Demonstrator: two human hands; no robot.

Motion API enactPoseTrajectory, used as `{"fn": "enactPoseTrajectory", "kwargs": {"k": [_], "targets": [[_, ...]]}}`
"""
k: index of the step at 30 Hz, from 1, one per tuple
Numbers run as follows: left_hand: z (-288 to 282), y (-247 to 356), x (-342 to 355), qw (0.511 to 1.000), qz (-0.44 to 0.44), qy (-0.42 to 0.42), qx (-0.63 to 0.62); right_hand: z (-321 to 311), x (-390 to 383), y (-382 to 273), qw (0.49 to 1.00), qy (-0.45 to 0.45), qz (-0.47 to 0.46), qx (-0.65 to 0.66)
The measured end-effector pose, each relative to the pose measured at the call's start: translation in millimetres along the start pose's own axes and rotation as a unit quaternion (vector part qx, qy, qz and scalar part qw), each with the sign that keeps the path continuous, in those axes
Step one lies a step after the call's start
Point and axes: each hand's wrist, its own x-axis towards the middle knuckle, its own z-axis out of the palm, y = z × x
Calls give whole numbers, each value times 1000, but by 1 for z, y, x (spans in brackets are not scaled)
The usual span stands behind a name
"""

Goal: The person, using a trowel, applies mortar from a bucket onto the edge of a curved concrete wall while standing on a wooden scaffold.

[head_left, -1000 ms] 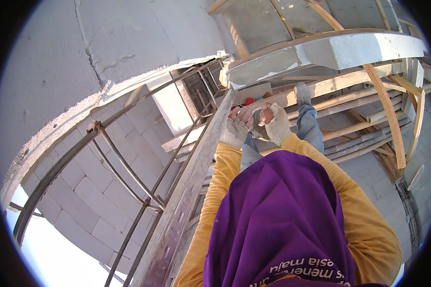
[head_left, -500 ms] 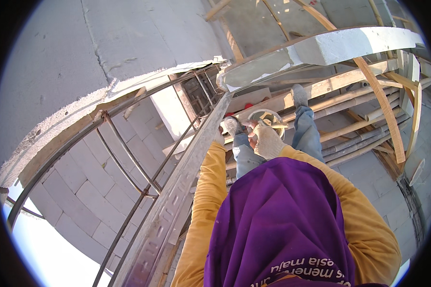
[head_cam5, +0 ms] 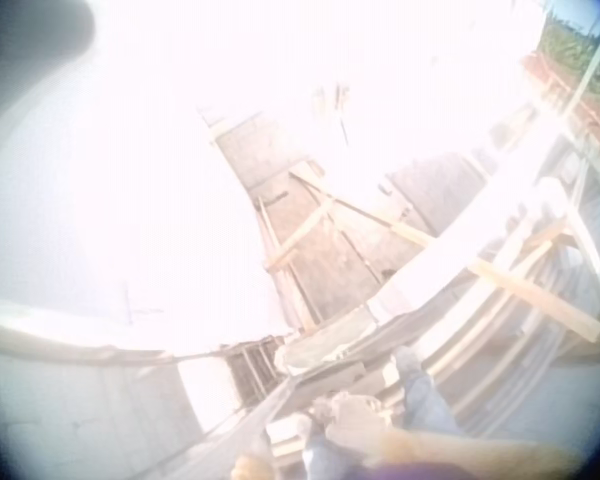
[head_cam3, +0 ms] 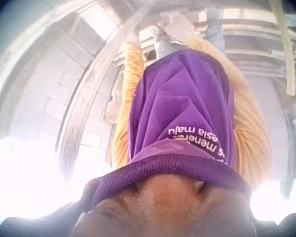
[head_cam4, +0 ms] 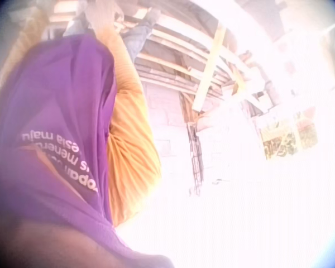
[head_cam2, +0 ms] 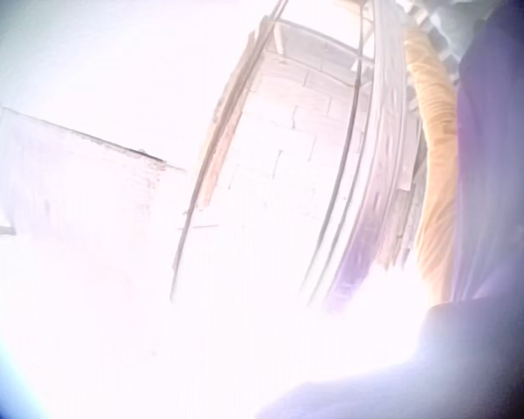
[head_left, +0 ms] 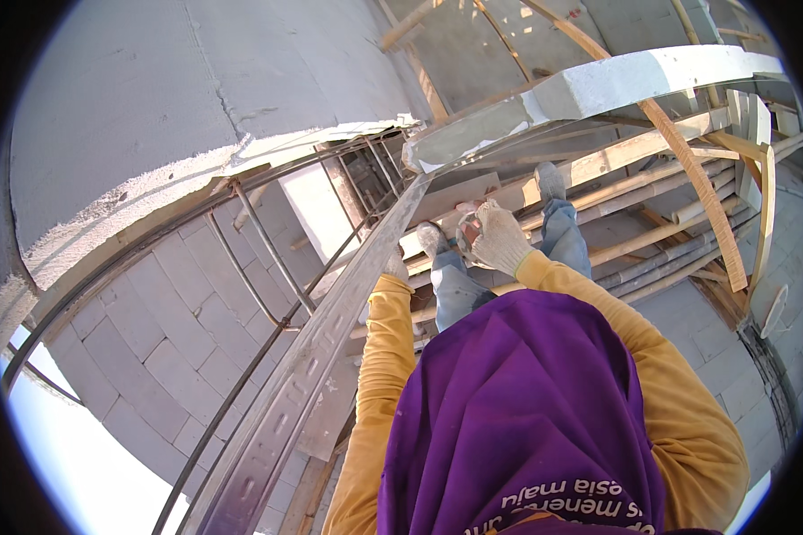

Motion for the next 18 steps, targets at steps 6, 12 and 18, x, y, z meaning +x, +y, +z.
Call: {"fn": "enactPoseTrajectory", "kwargs": {"k": [6, 12, 18], "targets": [[23, 21, -13, 999, -14, 4, -45, -4, 112, -46, 994, -107, 38, -1], [22, 16, -13, 997, -20, 0, -74, -13, 179, -75, 973, -217, 41, -69], [18, 10, -16, 994, -25, 5, -105, -1, 187, -72, 964, -234, -47, -118]]}}
